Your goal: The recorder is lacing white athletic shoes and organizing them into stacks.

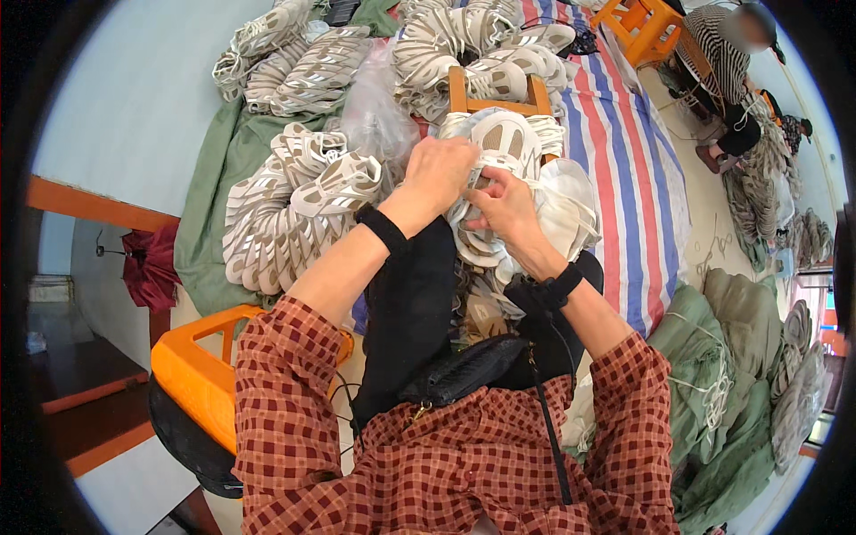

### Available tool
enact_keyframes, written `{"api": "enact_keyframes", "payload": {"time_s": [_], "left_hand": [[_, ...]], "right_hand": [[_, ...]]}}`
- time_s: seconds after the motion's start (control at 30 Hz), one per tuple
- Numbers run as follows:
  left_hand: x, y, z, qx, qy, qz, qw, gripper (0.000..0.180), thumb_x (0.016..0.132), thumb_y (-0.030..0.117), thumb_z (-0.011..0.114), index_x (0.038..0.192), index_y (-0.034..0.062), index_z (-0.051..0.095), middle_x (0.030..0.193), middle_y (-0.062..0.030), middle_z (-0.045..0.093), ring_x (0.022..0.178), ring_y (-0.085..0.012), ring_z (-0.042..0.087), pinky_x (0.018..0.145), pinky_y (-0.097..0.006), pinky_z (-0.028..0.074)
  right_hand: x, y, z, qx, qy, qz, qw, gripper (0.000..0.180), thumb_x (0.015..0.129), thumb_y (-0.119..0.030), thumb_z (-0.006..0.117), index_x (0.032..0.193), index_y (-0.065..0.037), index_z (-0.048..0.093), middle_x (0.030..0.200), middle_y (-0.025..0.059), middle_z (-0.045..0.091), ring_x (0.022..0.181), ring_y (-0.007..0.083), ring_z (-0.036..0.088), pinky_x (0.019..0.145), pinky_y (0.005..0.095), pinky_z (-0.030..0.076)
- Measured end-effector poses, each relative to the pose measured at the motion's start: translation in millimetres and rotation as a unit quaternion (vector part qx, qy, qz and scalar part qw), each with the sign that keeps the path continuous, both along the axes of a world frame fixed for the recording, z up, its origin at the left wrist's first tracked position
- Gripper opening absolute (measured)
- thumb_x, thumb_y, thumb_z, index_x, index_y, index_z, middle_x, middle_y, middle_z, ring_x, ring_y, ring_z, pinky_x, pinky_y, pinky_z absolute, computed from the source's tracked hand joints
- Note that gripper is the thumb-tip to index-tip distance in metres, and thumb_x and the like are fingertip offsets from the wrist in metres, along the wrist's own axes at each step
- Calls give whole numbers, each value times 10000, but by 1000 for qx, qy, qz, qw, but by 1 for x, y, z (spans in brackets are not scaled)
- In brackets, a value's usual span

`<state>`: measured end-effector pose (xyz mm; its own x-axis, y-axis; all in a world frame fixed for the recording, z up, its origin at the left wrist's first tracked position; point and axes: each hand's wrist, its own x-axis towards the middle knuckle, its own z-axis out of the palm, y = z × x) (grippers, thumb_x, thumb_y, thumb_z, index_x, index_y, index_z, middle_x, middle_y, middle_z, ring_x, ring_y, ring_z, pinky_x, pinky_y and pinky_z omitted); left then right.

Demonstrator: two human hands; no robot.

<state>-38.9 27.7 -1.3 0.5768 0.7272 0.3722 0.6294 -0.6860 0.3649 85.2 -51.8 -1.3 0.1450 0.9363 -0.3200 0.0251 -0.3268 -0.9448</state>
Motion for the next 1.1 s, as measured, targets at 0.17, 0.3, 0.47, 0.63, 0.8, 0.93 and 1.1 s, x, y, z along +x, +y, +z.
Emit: {"api": "enact_keyframes", "payload": {"time_s": [0.17, 0.3, 0.47, 0.63, 0.8, 0.93, 1.1], "left_hand": [[7, 9, 18, 126, 176, -198, 956, 113, 681, 92, 579, 792, 75, 579, 786, -57, 577, 786, -245, 603, 657, -357, 447], [6, 4, 9, 85, 145, -178, 970, 102, 710, 102, 590, 801, 62, 572, 780, -79, 567, 769, -279, 594, 646, -385, 456], [-2, -32, 13, -34, 8, 31, 999, 259, 762, 214, 640, 929, 56, 520, 920, -132, 522, 764, -352, 578, 637, -448, 462], [6, -37, 8, 16, 73, 53, 996, 276, 739, 179, 630, 933, 21, 513, 883, -144, 533, 771, -333, 593, 659, -427, 480], [16, -40, 1, 40, 134, 62, 988, 192, 737, 90, 575, 913, 32, 524, 805, -125, 558, 770, -307, 602, 630, -391, 497], [15, -48, -1, 151, 124, 3, 981, 181, 716, 79, 582, 890, 69, 531, 773, -105, 581, 745, -267, 616, 573, -356, 497], [42, -46, -10, 199, 241, 21, 950, 102, 698, 129, 593, 779, 68, 585, 717, -79, 593, 667, -202, 611, 539, -317, 469]], "right_hand": [[-3, -1, -12, 54, 7, -9, 998, 471, 776, -55, 617, 1188, 84, 436, 774, 88, 576, 559, 130, 573, 492, 264, 536], [6, 0, -10, 16, -46, 25, 999, 460, 771, -86, 600, 1170, 84, 446, 799, 136, 579, 625, 194, 635, 436, 285, 494], [30, -27, 27, 64, -330, 36, 941, 431, 749, -181, 654, 1066, 61, 490, 926, 191, 536, 759, 294, 622, 570, 375, 496], [43, -40, 13, 130, -555, 52, 820, 346, 732, -166, 651, 971, 40, 509, 960, 216, 499, 817, 370, 573, 701, 435, 474], [51, -37, 0, 137, -541, 63, 827, 282, 730, -129, 615, 941, 24, 507, 942, 219, 538, 845, 366, 578, 707, 438, 473], [42, -35, 6, 133, -549, 48, 824, 248, 752, -130, 563, 952, 3, 501, 893, 207, 583, 813, 371, 592, 696, 452, 473], [59, -32, -2, 159, -583, 73, 794, 211, 758, -109, 552, 940, -18, 497, 821, 200, 588, 740, 385, 588, 645, 474, 454]]}}
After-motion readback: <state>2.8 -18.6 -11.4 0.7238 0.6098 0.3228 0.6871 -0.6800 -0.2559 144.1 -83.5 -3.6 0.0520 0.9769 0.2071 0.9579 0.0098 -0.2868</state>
